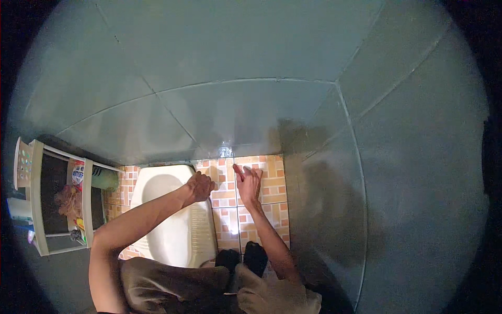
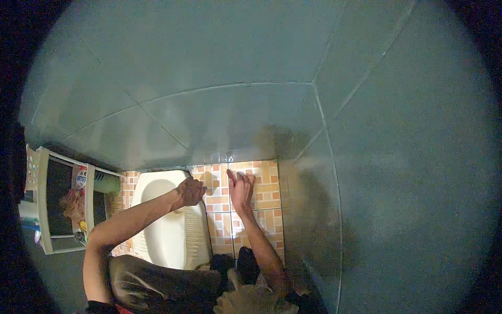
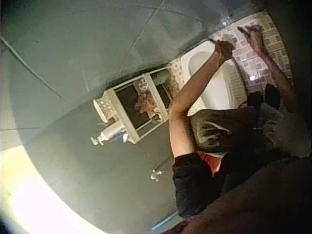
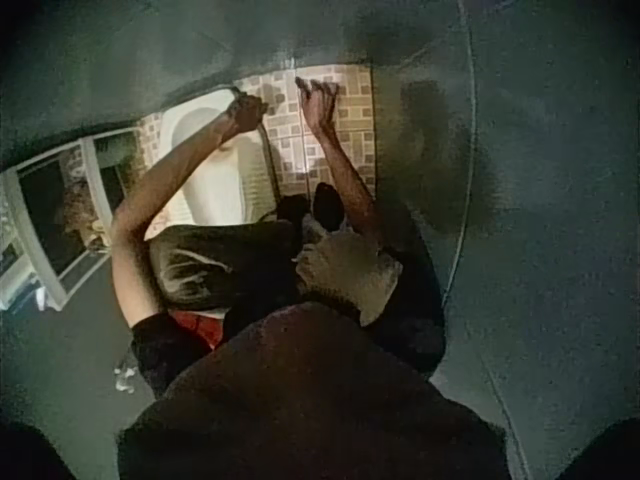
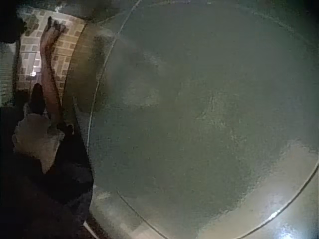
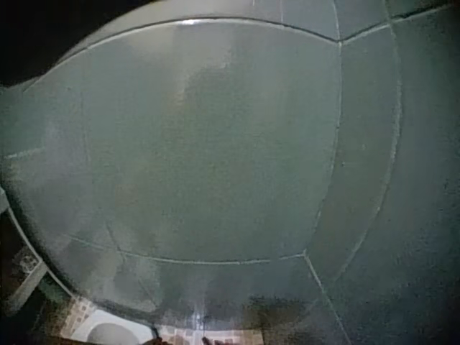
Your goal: The person pours water from a bucket onto a squat toilet and floor with a scoop, and then scrubs the tiles using a brush.
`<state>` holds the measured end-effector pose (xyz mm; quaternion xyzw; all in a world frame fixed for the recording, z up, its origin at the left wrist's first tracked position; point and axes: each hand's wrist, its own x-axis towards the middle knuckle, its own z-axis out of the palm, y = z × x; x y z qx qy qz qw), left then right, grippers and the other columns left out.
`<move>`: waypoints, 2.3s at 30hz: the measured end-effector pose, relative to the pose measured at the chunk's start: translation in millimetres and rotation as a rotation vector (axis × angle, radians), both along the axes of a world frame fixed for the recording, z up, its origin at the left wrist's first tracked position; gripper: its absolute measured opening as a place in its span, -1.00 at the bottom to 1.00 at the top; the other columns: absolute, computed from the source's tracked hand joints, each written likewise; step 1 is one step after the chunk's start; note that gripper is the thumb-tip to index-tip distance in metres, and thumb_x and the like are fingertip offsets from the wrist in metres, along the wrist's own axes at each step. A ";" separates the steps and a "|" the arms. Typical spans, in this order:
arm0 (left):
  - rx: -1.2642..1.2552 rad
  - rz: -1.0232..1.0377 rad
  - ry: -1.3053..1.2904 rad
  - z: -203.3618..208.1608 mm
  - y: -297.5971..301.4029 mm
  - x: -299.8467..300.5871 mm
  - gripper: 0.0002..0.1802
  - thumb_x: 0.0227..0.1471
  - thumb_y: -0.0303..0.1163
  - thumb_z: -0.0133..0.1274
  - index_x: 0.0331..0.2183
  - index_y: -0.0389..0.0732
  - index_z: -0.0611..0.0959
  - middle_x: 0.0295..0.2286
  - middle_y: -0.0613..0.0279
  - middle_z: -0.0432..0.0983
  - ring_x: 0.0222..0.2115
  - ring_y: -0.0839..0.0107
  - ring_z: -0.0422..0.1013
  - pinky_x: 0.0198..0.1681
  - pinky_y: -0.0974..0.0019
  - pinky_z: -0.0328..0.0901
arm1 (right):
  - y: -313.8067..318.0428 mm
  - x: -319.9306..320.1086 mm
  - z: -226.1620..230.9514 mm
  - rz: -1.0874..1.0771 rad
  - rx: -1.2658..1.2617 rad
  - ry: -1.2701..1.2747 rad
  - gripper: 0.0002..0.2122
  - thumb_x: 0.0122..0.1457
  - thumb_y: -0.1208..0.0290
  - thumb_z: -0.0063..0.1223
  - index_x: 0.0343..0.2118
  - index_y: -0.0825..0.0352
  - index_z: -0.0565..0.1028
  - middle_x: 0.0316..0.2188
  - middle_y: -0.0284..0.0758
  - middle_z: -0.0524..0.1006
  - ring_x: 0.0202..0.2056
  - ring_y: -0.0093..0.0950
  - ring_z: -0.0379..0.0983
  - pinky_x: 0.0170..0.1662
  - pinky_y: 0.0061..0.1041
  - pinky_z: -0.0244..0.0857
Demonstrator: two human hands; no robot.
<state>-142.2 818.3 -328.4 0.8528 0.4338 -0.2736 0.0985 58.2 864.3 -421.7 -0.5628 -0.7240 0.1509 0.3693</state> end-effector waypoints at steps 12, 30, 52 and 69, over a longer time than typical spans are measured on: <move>0.070 0.099 -0.093 11.8 -5.3 -4.7 -0.80 0.00 -0.28 -0.10 -0.39 -0.15 0.56 -0.48 0.17 0.49 -0.38 0.26 0.44 -0.27 0.13 0.24 | 18.3 -31.4 27.1 0.125 -0.429 -0.086 -0.87 -0.03 0.48 0.01 -0.47 0.45 0.48 -0.55 0.03 0.51 -0.45 -0.06 0.50 -0.34 -0.11 0.38; -0.074 0.099 -0.016 18.6 0.7 1.5 -0.72 -0.04 -0.30 -0.08 -0.27 -0.18 0.56 -0.34 0.09 0.54 -0.25 0.22 0.46 -0.14 0.09 0.25 | 35.9 -39.3 29.3 0.131 -0.243 -0.461 -0.77 0.03 0.41 -0.08 -0.63 0.37 0.57 -0.60 -0.08 0.55 -0.52 -0.19 0.54 -0.46 -0.24 0.41; -0.111 0.119 0.035 11.2 1.7 0.5 -0.70 -0.03 -0.30 -0.11 -0.25 -0.20 0.55 -0.32 0.07 0.52 -0.24 0.21 0.45 -0.14 0.05 0.25 | 21.1 -31.1 -4.2 0.195 -0.238 -0.308 -0.80 0.06 0.45 -0.11 -0.58 0.40 0.51 -0.64 -0.07 0.53 -0.58 -0.17 0.52 -0.46 -0.23 0.39; 0.001 0.103 -0.053 12.1 -8.8 -9.8 -0.73 -0.06 -0.29 -0.09 -0.29 -0.16 0.55 -0.41 0.11 0.50 -0.34 0.23 0.44 -0.19 0.04 0.23 | -32.9 -22.7 13.8 0.263 -0.380 -0.320 -0.79 0.07 0.47 -0.18 -0.54 0.40 0.51 -0.57 -0.07 0.55 -0.50 -0.17 0.53 -0.44 -0.22 0.36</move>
